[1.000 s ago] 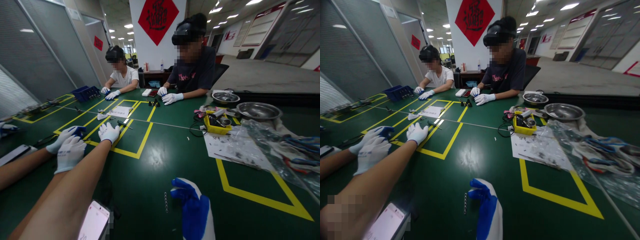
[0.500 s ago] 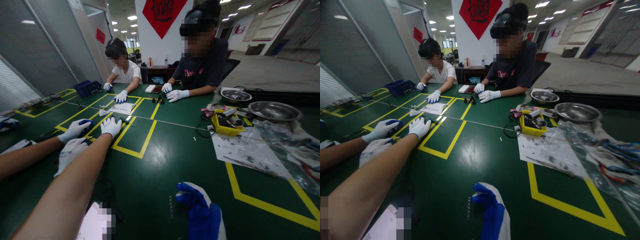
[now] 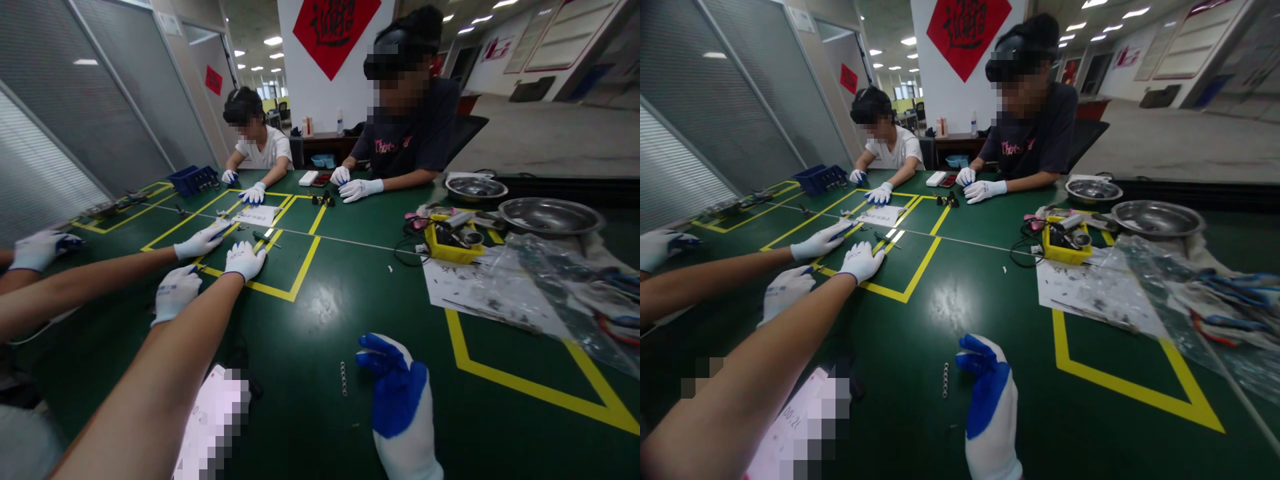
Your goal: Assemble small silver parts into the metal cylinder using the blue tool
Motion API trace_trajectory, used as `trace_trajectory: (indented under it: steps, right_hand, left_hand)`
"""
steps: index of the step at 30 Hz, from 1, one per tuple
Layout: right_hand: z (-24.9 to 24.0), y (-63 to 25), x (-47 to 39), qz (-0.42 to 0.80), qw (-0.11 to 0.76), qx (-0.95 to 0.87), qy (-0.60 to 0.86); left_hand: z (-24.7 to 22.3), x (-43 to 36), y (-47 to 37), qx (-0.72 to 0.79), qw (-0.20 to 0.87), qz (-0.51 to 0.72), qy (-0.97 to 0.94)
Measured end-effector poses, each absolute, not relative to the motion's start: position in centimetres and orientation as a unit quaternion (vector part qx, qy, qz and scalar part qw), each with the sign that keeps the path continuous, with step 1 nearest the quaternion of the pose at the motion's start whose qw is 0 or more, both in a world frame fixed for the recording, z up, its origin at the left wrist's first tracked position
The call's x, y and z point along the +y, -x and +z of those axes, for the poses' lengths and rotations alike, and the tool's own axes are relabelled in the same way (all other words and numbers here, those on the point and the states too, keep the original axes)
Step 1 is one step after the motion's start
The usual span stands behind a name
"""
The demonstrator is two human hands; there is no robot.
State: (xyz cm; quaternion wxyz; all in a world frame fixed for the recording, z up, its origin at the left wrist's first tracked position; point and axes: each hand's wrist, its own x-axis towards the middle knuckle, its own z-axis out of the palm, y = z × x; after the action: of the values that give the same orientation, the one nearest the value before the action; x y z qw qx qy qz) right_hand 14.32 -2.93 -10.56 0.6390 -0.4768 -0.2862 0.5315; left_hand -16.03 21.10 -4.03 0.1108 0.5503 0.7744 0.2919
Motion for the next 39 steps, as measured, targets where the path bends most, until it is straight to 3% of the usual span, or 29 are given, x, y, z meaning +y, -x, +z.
trace_trajectory:
  steps: [6, 14, 20, 39]
  right_hand:
    - [-10.4, -13.6, -1.8, 0.501, 0.675, -0.271, 0.468]
    - [-9.4, -12.7, -1.3, 0.489, 0.696, -0.242, 0.467]
    - [-10.0, -12.9, -0.9, 0.507, 0.677, -0.249, 0.472]
    - [-11.2, -13.5, -1.3, 0.461, 0.649, -0.344, 0.498]
  left_hand:
    - [-3.1, 18.7, 13.8, 0.782, 0.133, 0.247, -0.557]
    - [-3.2, 16.0, 9.7, 0.781, 0.147, 0.034, -0.606]
    - [-2.6, 12.5, 7.7, 0.741, 0.133, -0.055, -0.656]
    - [0.1, 1.8, 0.6, 0.578, 0.249, -0.078, -0.773]
